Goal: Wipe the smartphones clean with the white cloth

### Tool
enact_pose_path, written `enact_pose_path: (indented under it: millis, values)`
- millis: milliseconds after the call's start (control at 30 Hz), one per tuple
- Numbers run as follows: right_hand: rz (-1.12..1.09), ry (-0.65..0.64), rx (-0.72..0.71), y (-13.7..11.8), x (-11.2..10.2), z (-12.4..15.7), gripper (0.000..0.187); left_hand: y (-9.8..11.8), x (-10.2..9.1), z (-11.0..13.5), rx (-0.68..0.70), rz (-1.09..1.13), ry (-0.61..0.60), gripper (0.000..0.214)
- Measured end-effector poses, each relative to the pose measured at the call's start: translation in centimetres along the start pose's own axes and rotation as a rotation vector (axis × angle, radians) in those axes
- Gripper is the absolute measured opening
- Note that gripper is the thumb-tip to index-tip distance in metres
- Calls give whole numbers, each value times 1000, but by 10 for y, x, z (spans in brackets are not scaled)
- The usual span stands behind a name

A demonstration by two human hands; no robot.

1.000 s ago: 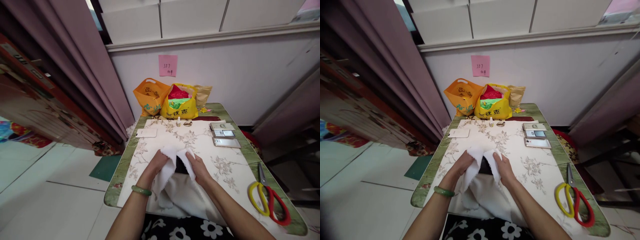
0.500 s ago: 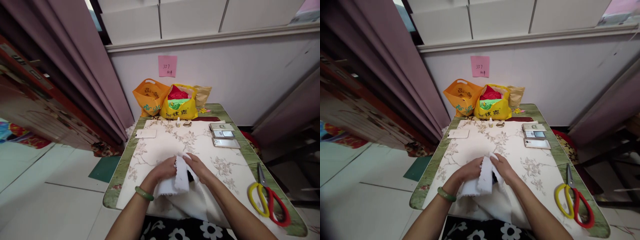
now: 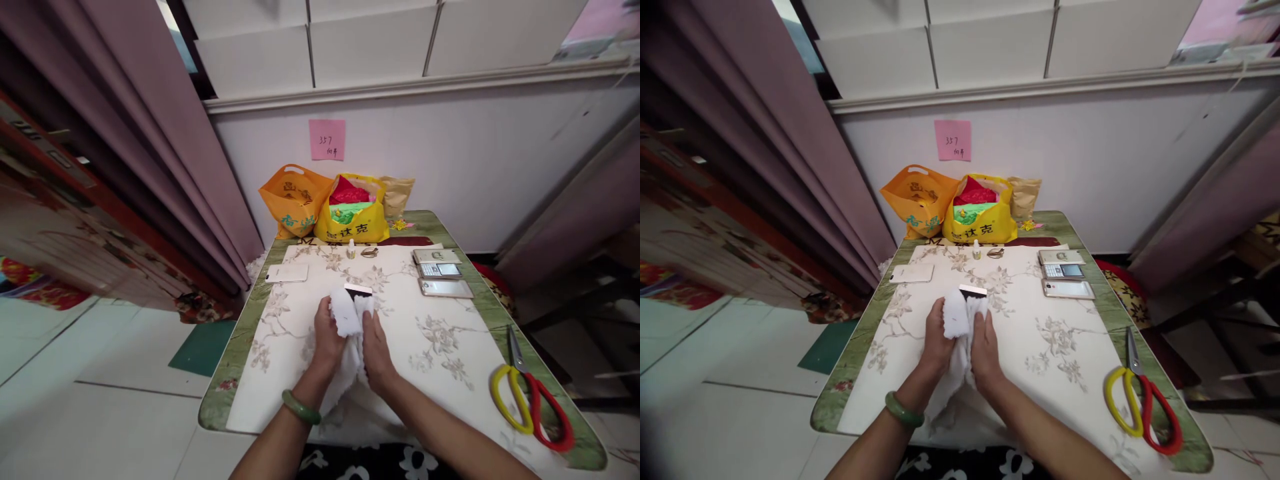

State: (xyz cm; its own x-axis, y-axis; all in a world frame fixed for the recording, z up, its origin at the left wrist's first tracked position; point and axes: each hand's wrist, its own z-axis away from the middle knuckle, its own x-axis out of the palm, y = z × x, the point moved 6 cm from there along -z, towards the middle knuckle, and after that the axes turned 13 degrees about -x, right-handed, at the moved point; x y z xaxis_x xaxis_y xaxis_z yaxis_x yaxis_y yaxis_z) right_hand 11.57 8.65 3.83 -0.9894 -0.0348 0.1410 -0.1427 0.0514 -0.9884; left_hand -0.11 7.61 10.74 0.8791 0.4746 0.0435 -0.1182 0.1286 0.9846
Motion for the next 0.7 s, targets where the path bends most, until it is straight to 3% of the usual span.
enact_pose_path:
  millis: [100,200,333,500,567,700]
  values:
    - [44,-15,97,8,4,23,67,-3,-7,-3,17,32,68,24]
    - [49,-48,81,6,1,25,60,-12,-8,-1,15,97,83,28]
    - [12,-36,-26,-16,-7,-9,38,-17,3,10,-34,51,-65,33]
    - [16,-35,-12,-26,-11,-34,22,-17,10,16,-55,-27,-228,40]
    - [3,-54,-50,-23,-9,-26,26,-15,7,12,-51,-41,-209,36]
    - [-37,-121,-142,-20,0,3,39,-5,-4,1,-25,10,-17,21]
